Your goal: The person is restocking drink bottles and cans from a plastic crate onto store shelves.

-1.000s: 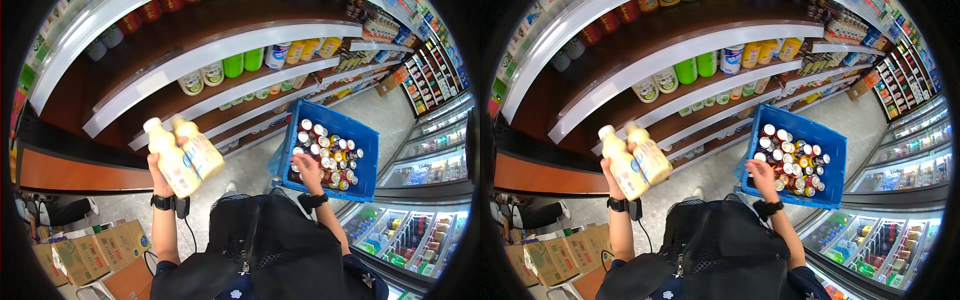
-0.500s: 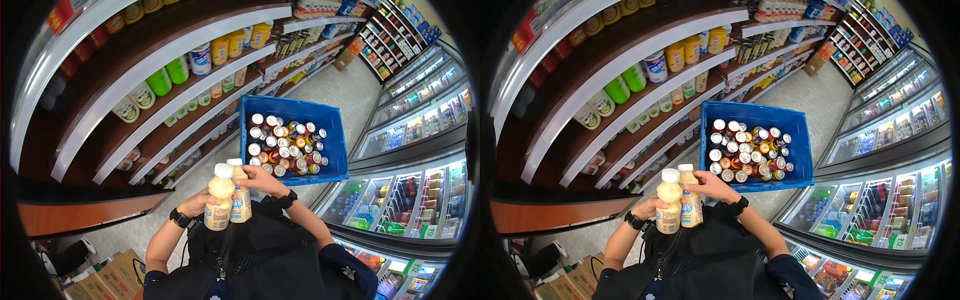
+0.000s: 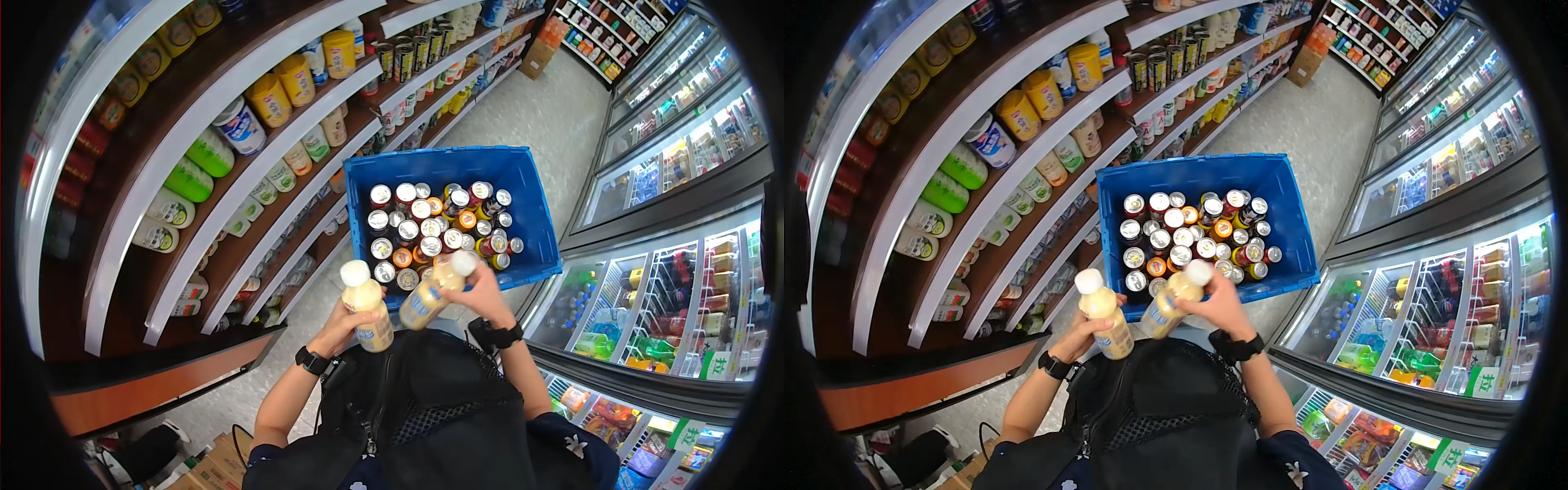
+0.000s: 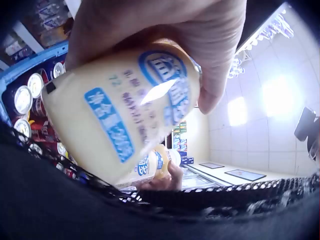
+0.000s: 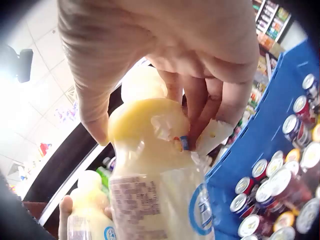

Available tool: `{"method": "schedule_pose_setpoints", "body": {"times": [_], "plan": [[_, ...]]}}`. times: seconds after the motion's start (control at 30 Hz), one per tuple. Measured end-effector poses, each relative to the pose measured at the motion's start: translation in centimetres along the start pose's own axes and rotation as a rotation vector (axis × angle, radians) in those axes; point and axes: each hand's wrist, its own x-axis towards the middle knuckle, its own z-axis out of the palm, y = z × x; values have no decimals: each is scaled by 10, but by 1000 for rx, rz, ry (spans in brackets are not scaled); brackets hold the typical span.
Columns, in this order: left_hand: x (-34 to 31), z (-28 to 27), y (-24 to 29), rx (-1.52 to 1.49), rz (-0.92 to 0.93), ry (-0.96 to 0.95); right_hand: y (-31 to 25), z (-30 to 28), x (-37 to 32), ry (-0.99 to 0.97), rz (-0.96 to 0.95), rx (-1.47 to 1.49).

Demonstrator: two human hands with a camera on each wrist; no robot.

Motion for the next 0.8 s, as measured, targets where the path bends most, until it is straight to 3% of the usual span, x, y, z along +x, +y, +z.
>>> {"method": "schedule_pose_setpoints", "body": {"times": [0.03,0.1,0.2,0.3,0.43,0.57,0.8], "plan": [[7,2,-4,93,23,136,-1,-19,0,67,-9,9],[19,8,-15,134,49,180,20,-63,4,227,-33,-166],[39,11,-32,715,403,341,21,-108,16,476,-141,-435],[50,29,-31,731,434,445,27,-138,39,686,-122,-617],[56,36,-38,747,432,503,64,-173,75,667,-11,-802],[54,34,-38,883,302,421,114,-194,98,597,92,-924],[69,41,-14,1173,414,377,163,-217,109,562,269,-951]]}}
